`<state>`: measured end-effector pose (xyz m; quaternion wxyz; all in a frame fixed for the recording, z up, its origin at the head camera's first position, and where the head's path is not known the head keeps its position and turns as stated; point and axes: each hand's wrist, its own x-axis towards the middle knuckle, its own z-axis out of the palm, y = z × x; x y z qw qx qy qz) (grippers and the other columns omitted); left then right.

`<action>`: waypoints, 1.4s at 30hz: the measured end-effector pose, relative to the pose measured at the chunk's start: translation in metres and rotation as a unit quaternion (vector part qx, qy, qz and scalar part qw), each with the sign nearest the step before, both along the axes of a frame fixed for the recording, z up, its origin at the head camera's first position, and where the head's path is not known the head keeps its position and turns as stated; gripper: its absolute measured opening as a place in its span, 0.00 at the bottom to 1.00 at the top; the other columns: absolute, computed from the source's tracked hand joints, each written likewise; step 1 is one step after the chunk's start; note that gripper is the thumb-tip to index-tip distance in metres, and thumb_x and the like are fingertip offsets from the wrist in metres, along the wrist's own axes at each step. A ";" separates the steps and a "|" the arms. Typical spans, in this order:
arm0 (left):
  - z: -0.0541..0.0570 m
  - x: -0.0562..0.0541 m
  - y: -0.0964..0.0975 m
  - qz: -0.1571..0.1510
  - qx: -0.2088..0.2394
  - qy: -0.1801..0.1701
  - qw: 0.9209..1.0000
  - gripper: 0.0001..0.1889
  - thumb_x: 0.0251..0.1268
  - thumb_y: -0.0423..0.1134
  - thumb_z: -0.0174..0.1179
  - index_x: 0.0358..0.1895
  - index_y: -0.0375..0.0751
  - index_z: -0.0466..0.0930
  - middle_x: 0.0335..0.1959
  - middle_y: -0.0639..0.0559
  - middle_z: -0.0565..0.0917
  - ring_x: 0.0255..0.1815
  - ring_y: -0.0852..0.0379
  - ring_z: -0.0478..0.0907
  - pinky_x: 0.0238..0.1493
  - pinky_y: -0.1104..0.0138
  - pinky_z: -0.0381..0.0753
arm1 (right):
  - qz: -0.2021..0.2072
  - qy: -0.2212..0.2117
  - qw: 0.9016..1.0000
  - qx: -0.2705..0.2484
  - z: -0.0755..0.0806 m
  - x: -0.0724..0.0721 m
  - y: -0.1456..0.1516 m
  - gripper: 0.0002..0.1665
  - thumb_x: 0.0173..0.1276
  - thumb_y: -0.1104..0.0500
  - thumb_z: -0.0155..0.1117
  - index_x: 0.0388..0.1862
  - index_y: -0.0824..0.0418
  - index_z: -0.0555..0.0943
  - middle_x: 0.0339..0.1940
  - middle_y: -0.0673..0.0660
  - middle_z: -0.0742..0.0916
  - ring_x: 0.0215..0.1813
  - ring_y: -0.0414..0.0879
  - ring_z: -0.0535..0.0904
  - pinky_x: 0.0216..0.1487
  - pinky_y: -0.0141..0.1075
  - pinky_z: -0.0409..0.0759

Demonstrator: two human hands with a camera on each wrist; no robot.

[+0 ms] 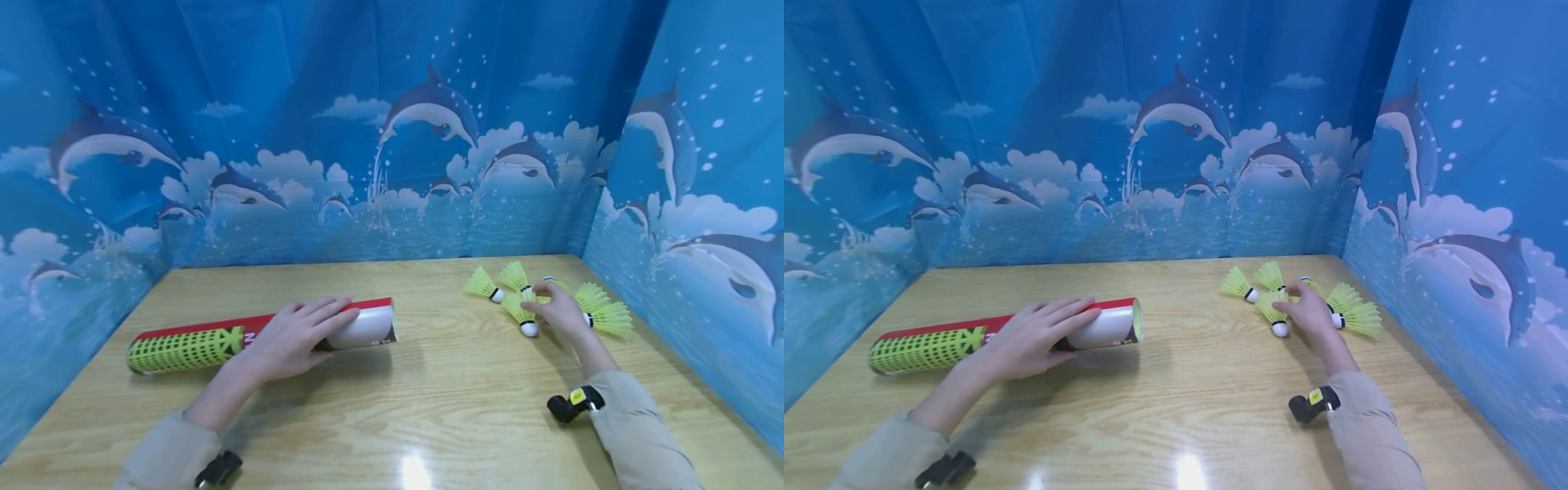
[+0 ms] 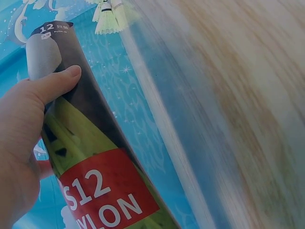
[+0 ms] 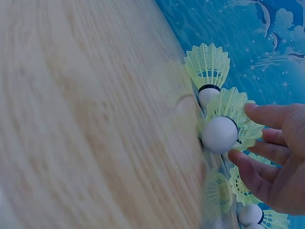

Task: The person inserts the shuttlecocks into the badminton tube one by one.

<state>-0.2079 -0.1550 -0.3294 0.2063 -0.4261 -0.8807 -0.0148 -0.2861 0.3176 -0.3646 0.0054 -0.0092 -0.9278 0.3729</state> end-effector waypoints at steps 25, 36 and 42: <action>-0.001 -0.003 0.000 0.004 -0.004 -0.007 1.000 0.44 0.44 0.48 0.73 0.69 0.50 0.62 0.68 0.49 0.65 0.63 0.49 0.67 0.49 0.48 0.74 | 0.019 0.024 0.999 0.028 0.005 0.017 0.019 0.25 0.69 0.54 0.57 0.52 0.75 0.76 0.39 0.65 0.84 0.34 0.49 0.81 0.33 0.37 0.77; -0.001 -0.004 0.002 0.005 -0.005 -0.014 1.000 0.45 0.44 0.48 0.73 0.69 0.50 0.61 0.67 0.48 0.66 0.63 0.49 0.67 0.49 0.47 0.74 | 0.025 0.022 0.998 -0.044 0.011 0.027 -0.002 0.24 0.68 0.54 0.58 0.51 0.75 0.76 0.38 0.61 0.85 0.35 0.45 0.81 0.44 0.47 0.78; 0.000 -0.004 0.003 0.006 -0.005 -0.012 1.000 0.45 0.44 0.48 0.73 0.69 0.50 0.61 0.67 0.49 0.66 0.63 0.49 0.67 0.49 0.47 0.74 | 0.035 0.029 0.995 -0.094 0.017 0.031 -0.019 0.24 0.66 0.55 0.61 0.51 0.75 0.76 0.39 0.60 0.85 0.36 0.42 0.81 0.45 0.45 0.80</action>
